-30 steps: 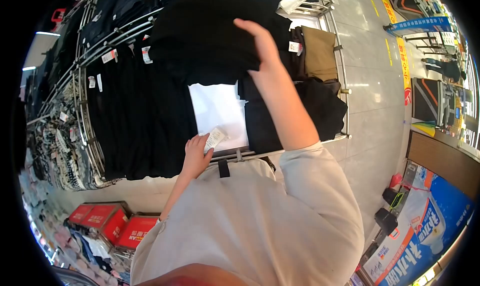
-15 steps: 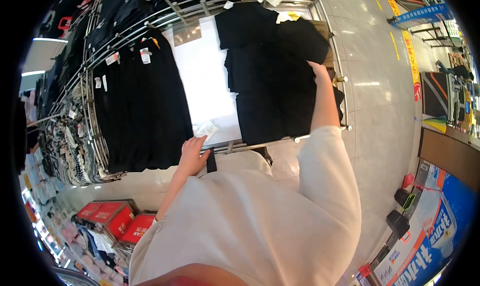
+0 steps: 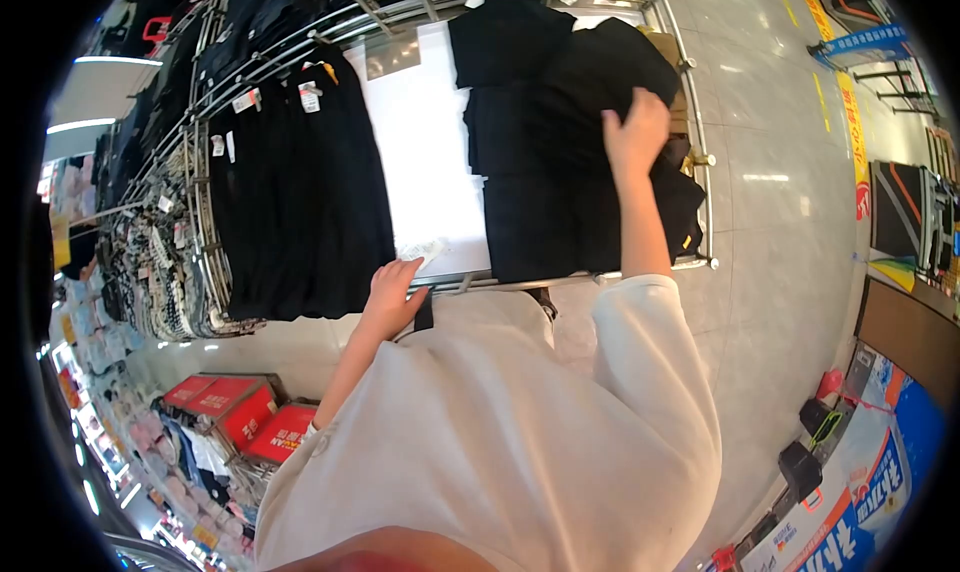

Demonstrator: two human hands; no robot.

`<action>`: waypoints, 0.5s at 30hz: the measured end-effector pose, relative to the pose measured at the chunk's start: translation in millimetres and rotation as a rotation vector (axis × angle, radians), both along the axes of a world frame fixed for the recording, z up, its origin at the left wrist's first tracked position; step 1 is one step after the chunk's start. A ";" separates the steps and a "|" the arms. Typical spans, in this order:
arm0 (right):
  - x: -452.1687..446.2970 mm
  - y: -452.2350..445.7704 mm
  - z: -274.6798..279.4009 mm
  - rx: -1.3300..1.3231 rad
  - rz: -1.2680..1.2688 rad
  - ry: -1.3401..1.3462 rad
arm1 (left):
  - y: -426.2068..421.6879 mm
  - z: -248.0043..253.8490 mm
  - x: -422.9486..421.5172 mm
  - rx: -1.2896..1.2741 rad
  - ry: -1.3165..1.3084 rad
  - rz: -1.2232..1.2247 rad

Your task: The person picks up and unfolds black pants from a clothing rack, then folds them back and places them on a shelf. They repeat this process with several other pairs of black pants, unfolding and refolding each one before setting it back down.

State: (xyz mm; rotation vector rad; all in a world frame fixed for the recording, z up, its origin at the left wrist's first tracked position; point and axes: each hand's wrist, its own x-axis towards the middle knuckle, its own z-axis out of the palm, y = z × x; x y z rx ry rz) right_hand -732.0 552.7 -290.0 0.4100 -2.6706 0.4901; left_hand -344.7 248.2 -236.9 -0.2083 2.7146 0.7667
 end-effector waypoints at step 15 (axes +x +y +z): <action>-4.2 13.6 -57.3 0.111 0.130 -0.145 | 5.2 -2.3 3.8 -0.007 0.040 0.005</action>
